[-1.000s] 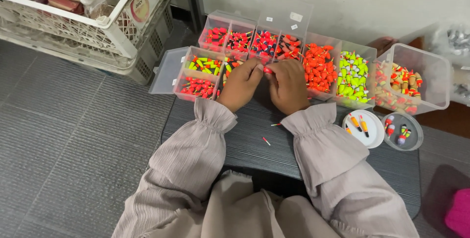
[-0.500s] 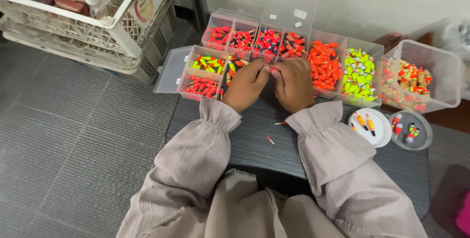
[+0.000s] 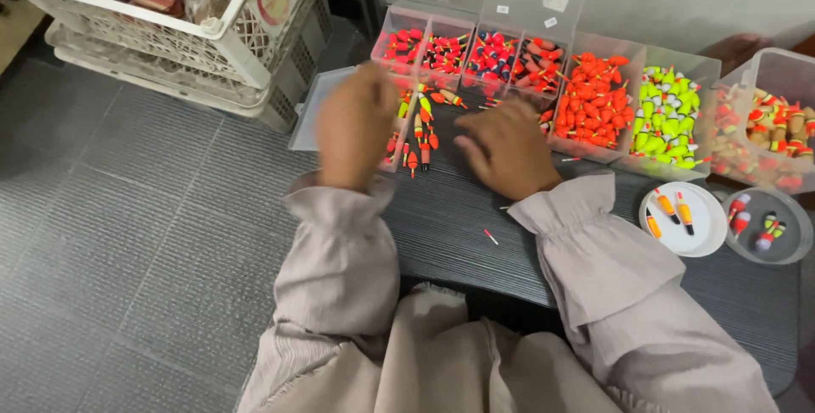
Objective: Assembling fishing floats by manually inserting stems into float bodies.
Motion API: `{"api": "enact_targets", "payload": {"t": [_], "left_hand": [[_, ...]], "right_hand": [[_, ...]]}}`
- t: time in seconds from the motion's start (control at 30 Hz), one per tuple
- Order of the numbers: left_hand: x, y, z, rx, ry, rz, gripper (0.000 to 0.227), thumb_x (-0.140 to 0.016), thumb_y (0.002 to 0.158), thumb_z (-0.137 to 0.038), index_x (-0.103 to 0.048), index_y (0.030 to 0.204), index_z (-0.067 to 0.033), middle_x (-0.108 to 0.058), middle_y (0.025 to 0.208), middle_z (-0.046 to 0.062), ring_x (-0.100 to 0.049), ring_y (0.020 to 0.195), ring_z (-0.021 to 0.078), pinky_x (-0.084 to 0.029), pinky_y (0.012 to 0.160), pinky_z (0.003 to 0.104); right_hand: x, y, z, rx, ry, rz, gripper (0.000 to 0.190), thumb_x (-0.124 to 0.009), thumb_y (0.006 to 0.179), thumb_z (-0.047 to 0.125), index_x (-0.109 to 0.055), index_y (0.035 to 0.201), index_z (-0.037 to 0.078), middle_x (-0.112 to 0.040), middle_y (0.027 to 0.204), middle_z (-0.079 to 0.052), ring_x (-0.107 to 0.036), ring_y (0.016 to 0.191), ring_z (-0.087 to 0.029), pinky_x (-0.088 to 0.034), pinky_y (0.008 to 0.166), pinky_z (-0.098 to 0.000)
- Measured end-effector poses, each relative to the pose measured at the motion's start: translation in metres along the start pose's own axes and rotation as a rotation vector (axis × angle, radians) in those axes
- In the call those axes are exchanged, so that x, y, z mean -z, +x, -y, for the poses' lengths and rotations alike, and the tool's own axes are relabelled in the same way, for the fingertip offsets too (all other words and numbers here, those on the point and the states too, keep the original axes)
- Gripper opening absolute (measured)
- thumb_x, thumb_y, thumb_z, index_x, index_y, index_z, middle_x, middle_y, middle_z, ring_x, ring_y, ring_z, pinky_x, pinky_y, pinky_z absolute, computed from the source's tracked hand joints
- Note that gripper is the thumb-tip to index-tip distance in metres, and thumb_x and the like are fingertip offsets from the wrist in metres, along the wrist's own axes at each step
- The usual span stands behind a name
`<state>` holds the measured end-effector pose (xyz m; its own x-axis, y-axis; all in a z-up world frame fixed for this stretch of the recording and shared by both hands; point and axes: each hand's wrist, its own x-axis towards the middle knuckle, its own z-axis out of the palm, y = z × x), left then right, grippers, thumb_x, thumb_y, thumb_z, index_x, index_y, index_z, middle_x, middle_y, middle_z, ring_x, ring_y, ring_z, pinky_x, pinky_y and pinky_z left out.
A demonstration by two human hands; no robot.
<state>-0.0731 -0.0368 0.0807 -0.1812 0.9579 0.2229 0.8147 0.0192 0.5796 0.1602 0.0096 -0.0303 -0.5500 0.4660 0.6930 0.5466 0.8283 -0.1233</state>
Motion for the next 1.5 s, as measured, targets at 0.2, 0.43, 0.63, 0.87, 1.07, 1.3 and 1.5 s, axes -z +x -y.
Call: {"api": "enact_targets", "payload": {"t": [0.2,0.43,0.63,0.87,1.07,1.3,1.5], "left_hand": [[0.014,-0.012,0.039,0.249,0.301,0.124,0.033,-0.056,0.094,-0.043,-0.062,0.084,-0.0132,-0.068,0.075,0.014,-0.070,0.080,0.0393,-0.054,0.069,0.051],[-0.016,-0.002,0.008,-0.131,-0.018,-0.031,0.009,-0.065,0.095,-0.022,-0.065,0.100,-0.0146,-0.068,0.074,0.017,-0.068,0.081,0.0442,-0.052,0.072,0.056],[-0.074,-0.004,-0.001,-0.657,0.051,-0.044,0.021,-0.055,0.103,-0.030,-0.069,0.096,-0.0165,-0.067,0.078,0.006,-0.069,0.084,0.0299,-0.052,0.080,0.042],[-0.082,-0.011,-0.007,-0.417,0.134,0.069,0.051,-0.027,0.110,-0.047,-0.068,0.102,-0.0164,-0.072,0.088,0.008,-0.071,0.093,0.0275,-0.051,0.090,0.042],[-0.101,-0.004,0.003,-0.565,0.050,-0.082,0.035,-0.046,0.108,-0.039,-0.065,0.093,-0.0134,-0.068,0.078,0.010,-0.072,0.084,0.0322,-0.054,0.078,0.043],[-0.079,-0.005,-0.008,-0.572,-0.140,-0.046,0.027,-0.053,0.106,-0.034,-0.064,0.094,-0.0126,-0.064,0.078,0.010,-0.069,0.081,0.0350,-0.054,0.072,0.045],[-0.083,-0.007,-0.013,-0.553,-0.269,-0.004,0.013,-0.056,0.105,-0.023,-0.061,0.099,-0.0128,-0.064,0.085,0.010,-0.068,0.084,0.0353,-0.054,0.074,0.045]], "right_hand": [[-0.021,0.004,0.028,0.128,-0.015,0.182,0.019,-0.055,0.099,0.024,-0.071,0.110,0.020,-0.064,0.118,-0.008,-0.060,0.105,-0.031,-0.044,0.092,-0.0481],[-0.028,0.001,0.018,0.093,-0.071,0.128,0.014,-0.064,0.096,0.035,-0.072,0.100,0.025,-0.065,0.116,-0.003,-0.060,0.106,-0.028,-0.045,0.091,-0.0452],[-0.047,-0.030,-0.025,0.046,-0.031,0.015,0.017,-0.054,0.098,0.025,-0.065,0.099,0.011,-0.061,0.092,-0.007,-0.062,0.093,-0.030,-0.051,0.083,-0.0438],[-0.013,-0.009,0.003,-0.066,0.255,-0.077,0.023,-0.050,0.094,0.001,-0.061,0.114,-0.001,-0.060,0.096,-0.016,-0.062,0.089,-0.040,-0.051,0.081,-0.0475],[-0.009,-0.010,-0.002,-0.196,0.308,-0.109,0.016,-0.054,0.098,0.007,-0.059,0.113,0.005,-0.060,0.091,-0.011,-0.062,0.084,-0.035,-0.051,0.078,-0.0450],[-0.001,-0.002,0.006,-0.181,0.315,-0.236,0.009,-0.056,0.097,0.004,-0.058,0.106,0.004,-0.058,0.089,-0.012,-0.061,0.081,-0.036,-0.051,0.075,-0.0442],[-0.012,-0.011,-0.002,-0.190,0.304,-0.308,0.007,-0.057,0.098,0.006,-0.057,0.104,0.004,-0.058,0.090,-0.011,-0.062,0.083,-0.035,-0.052,0.076,-0.0435]]}}
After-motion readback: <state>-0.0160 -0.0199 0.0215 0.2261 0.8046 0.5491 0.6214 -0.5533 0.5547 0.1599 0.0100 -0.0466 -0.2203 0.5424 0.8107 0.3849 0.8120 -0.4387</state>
